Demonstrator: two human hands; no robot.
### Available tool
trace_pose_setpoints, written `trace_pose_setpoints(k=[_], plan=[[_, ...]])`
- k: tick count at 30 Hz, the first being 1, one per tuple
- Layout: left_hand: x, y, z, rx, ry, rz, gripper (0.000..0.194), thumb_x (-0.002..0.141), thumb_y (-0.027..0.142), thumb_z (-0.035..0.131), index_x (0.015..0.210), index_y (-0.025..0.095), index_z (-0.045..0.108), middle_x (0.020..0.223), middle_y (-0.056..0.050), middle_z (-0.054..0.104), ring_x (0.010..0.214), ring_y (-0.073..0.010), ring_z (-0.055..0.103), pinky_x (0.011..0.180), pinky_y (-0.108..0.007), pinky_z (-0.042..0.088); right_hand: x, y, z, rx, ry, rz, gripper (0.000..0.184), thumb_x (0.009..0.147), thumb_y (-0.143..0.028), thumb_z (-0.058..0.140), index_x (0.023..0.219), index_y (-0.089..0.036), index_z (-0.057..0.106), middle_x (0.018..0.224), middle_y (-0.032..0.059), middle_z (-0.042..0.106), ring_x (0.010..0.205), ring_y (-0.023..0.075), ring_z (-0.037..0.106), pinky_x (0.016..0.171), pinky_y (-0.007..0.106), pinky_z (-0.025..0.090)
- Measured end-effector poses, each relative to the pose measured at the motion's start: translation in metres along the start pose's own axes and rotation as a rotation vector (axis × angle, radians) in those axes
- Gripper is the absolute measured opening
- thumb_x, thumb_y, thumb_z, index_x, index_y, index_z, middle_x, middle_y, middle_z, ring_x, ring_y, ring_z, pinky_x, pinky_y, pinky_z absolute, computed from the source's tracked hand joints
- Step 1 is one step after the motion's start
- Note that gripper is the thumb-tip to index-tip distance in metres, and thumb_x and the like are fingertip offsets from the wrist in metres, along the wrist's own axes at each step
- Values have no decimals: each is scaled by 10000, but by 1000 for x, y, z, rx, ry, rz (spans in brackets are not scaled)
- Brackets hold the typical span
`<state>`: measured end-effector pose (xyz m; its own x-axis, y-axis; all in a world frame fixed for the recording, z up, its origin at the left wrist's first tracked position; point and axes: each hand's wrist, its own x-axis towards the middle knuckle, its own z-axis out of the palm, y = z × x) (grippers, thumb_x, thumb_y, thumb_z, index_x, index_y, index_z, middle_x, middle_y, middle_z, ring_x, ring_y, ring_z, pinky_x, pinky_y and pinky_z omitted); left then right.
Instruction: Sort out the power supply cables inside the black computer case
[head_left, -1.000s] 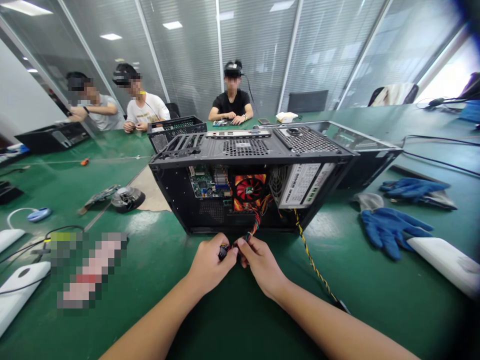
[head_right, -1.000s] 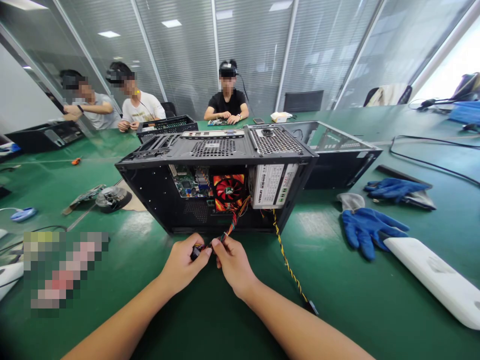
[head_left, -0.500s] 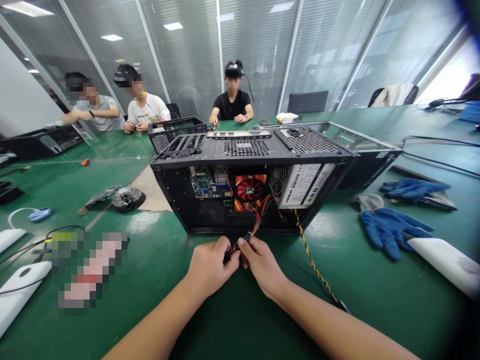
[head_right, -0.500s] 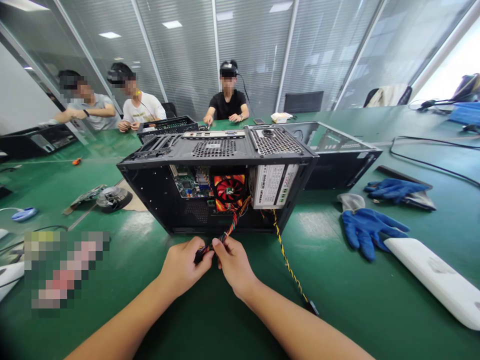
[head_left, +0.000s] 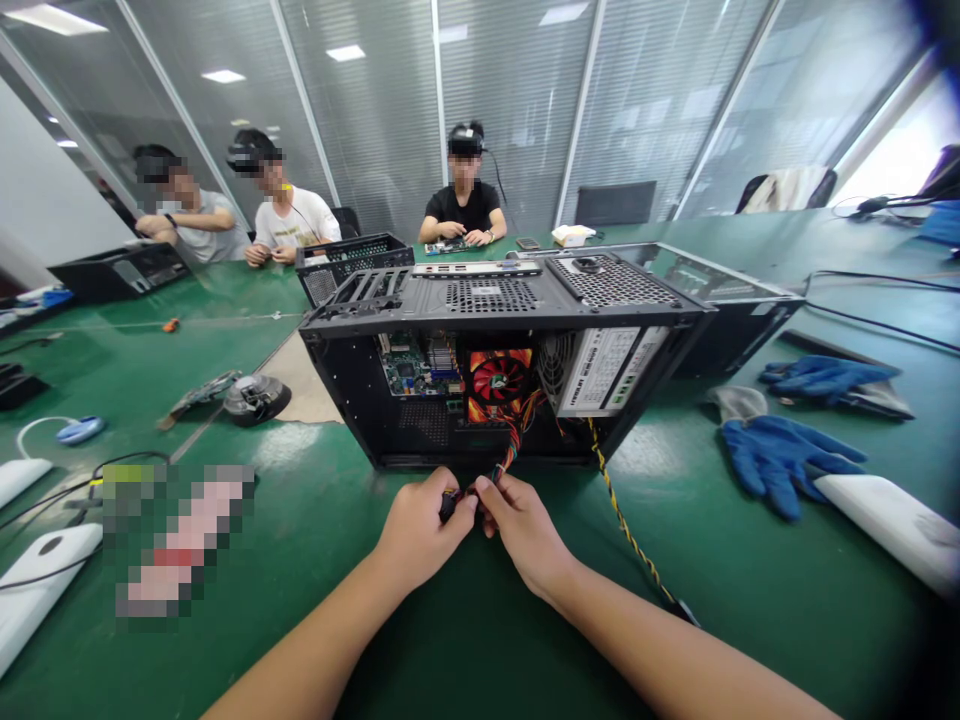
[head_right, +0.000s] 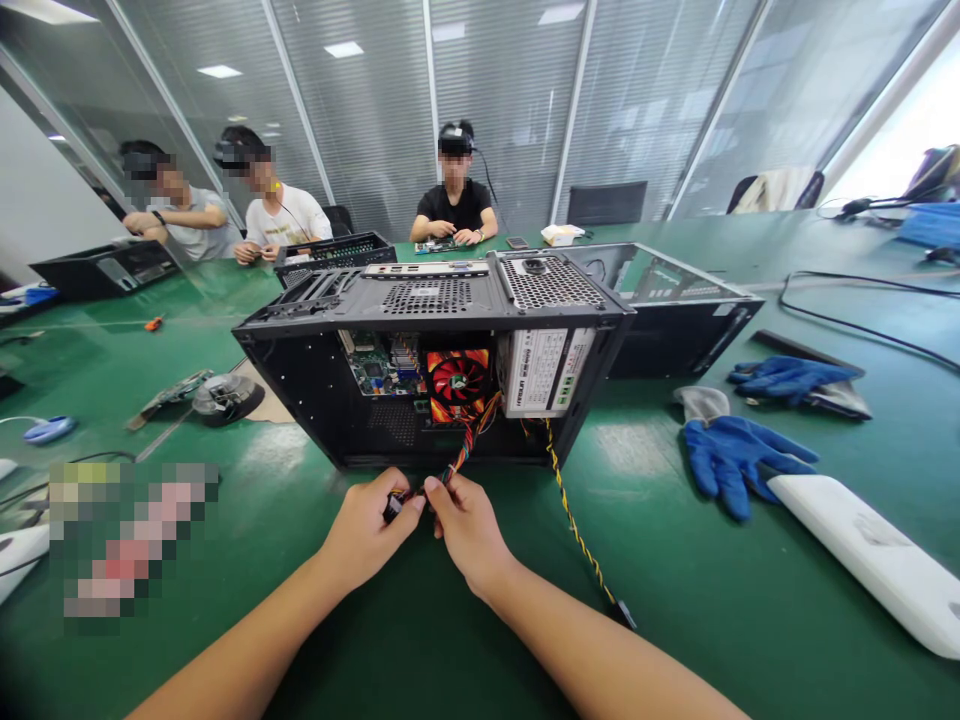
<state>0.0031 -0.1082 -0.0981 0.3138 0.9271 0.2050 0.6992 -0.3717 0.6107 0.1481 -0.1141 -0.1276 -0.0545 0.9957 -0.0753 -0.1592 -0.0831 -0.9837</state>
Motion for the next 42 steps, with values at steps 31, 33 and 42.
trace_pose_setpoints(k=[31, 33, 42], plan=[[-2, -1, 0, 175, 27, 79, 150, 848, 307, 498, 751, 194, 473, 598, 31, 530, 523, -112, 486, 508, -235, 276, 1, 5, 1, -120, 17, -14, 358, 860, -509, 496, 685, -197, 474, 509, -72, 413, 414, 88, 418, 410, 223, 327], [-3, -3, 1, 229, 43, 135, 138, 849, 298, 499, 761, 193, 481, 622, 19, 559, 537, -121, 510, 512, -240, 284, 1, 6, 1, -128, 22, -16, 358, 864, -507, 492, 686, -196, 474, 500, -73, 415, 407, 85, 410, 406, 220, 316], [-4, -5, 1, 354, 72, 283, 150, 881, 290, 474, 771, 188, 487, 676, -17, 606, 600, -153, 564, 549, -260, 328, 1, 8, 0, -118, 18, -28, 340, 875, -498, 475, 722, -194, 491, 537, -64, 436, 427, 84, 400, 415, 219, 313]])
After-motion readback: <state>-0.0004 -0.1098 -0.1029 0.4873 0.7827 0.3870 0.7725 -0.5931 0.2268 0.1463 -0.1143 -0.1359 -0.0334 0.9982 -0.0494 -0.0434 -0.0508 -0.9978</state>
